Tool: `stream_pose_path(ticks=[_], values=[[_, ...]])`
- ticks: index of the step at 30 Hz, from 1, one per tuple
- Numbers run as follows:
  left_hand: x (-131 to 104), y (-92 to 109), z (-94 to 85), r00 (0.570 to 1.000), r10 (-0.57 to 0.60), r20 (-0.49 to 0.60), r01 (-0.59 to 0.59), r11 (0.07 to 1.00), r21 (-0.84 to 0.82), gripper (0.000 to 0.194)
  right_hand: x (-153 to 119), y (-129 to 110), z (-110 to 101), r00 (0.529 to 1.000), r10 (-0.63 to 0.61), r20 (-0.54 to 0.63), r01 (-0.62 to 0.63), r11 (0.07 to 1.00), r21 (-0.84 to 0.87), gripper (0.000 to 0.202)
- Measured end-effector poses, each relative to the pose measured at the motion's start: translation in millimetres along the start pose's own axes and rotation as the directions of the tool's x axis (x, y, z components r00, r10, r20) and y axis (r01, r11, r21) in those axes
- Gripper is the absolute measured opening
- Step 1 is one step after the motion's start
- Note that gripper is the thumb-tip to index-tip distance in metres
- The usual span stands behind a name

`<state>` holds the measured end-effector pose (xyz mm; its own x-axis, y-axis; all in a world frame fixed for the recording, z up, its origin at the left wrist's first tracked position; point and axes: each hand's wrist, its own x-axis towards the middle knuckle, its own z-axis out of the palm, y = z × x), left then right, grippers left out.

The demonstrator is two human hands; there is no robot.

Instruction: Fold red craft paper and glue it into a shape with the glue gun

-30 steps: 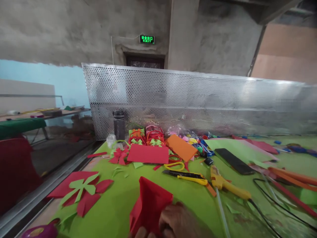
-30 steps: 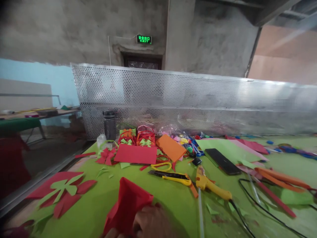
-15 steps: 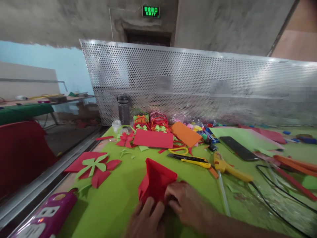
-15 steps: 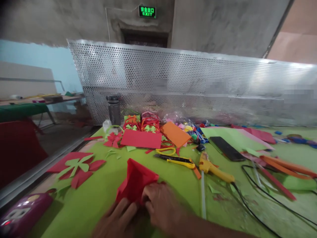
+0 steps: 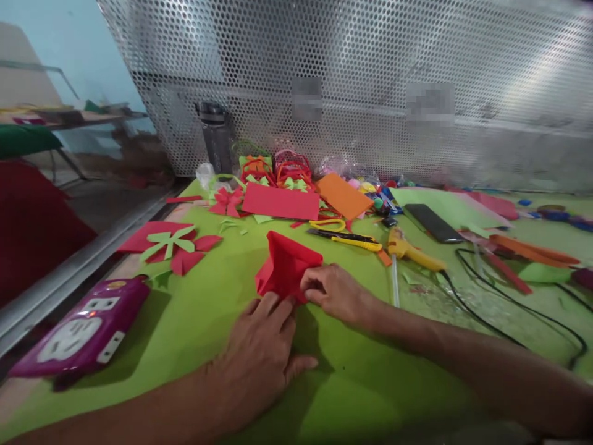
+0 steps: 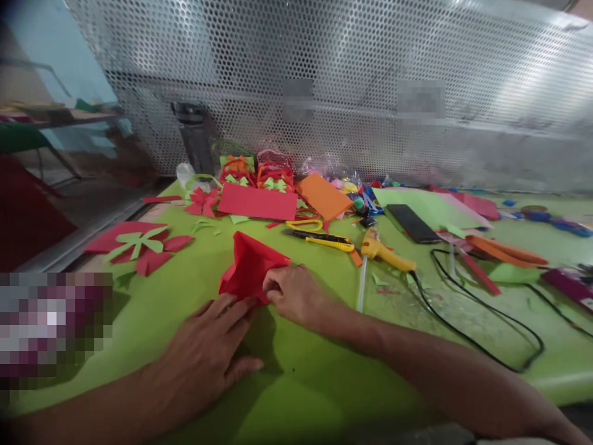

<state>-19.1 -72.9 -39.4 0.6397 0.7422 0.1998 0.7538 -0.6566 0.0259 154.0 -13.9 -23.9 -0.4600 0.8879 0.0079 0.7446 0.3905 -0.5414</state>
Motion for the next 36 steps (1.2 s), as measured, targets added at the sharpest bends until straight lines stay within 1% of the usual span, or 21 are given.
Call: stream_pose_path(ticks=[3, 6, 9, 14, 19, 22, 25, 31, 36], values=[[1.2, 0.6, -0.7, 1.0, 0.02, 0.008, -0.021, 1.0, 0.017, 0.06, 1.8, -11.2, -1.7, 0.998, 0.062, -0.001, -0.062, 0.997, -0.048, 0.004], [3.2, 0.5, -2.7, 0.999, 0.03, 0.034, -0.03, 1.0, -0.001, 0.063, 2.9, -17.8, -1.0, 0.995, 0.099, -0.003, -0.099, 0.987, -0.13, 0.007], [5.2, -0.4, -5.7, 0.997, 0.029, 0.07, -0.028, 0.999, -0.021, 0.062, 2.7, -13.6, 1.1, 0.997, 0.071, -0.007, -0.072, 0.989, -0.129, 0.008], [4.3, -1.1, -4.9, 0.998, 0.034, 0.062, -0.033, 0.999, -0.024, 0.06, 0.8, -2.9, 1.5, 1.0, 0.018, -0.003, -0.019, 0.995, -0.098, 0.009], [1.0, -1.4, 0.5, 1.0, 0.015, 0.027, -0.016, 1.0, 0.012, 0.059, -0.9, -6.2, -1.5, 1.0, 0.019, 0.002, -0.019, 0.995, -0.095, 0.012], [0.9, -1.4, 1.6, 1.0, 0.014, 0.025, -0.014, 1.0, 0.022, 0.059, -1.7, -8.1, -2.5, 1.0, 0.029, 0.001, -0.029, 0.993, -0.116, 0.012], [1.6, -1.0, 0.7, 1.0, 0.005, 0.025, -0.006, 0.999, 0.034, 0.059, -2.2, -6.9, -1.9, 1.0, 0.029, 0.002, -0.028, 0.992, -0.127, 0.012], [1.7, -0.7, -4.6, 0.998, 0.03, 0.061, -0.031, 0.999, 0.018, 0.061, -2.9, 2.7, 0.8, 0.999, -0.029, -0.018, 0.027, 0.995, -0.091, 0.009], [1.5, 0.2, -7.3, 0.998, -0.009, 0.062, 0.01, 1.0, -0.013, 0.062, -2.8, 8.3, 0.1, 1.0, -0.017, -0.005, 0.017, 0.997, -0.077, 0.008]])
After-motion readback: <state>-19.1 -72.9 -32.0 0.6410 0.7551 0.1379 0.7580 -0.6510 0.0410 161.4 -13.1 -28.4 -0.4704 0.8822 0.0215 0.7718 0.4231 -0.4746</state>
